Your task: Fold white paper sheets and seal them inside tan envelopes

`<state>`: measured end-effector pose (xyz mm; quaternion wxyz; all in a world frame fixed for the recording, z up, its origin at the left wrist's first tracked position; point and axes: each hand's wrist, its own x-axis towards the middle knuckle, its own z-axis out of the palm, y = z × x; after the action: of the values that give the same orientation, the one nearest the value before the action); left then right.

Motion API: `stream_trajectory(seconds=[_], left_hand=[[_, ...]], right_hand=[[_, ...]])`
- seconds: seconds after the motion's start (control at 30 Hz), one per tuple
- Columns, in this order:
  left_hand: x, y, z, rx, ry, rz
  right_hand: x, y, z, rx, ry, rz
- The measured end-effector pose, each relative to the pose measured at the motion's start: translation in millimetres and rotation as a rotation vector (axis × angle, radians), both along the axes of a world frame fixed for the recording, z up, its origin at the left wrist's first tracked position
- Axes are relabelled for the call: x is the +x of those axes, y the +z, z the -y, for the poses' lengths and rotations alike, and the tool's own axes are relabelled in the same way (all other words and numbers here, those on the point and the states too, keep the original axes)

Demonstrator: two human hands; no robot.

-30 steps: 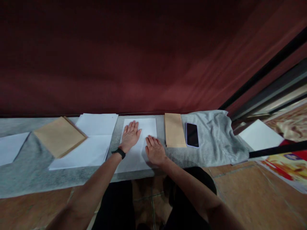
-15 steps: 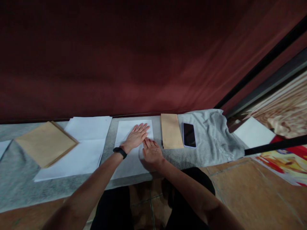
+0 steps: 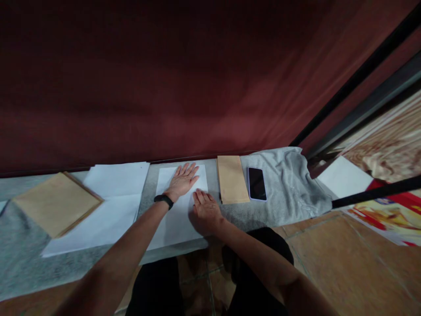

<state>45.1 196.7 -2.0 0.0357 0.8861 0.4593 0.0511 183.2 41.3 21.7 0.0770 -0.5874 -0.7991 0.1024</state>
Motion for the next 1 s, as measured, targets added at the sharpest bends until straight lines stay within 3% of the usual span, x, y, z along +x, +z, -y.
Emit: stream_trajectory(seconds=[0.27, 1.0], left_hand=[[-15.6, -2.1, 38.8, 0.023, -0.081, 0.017], [-56.0, 5.3, 165.9, 0.036, -0.124, 0.011]], right_hand=[[2.2, -4.6, 5.1, 0.034, -0.046, -0.033], [8.6, -10.0, 13.4, 0.037, -0.041, -0.039]])
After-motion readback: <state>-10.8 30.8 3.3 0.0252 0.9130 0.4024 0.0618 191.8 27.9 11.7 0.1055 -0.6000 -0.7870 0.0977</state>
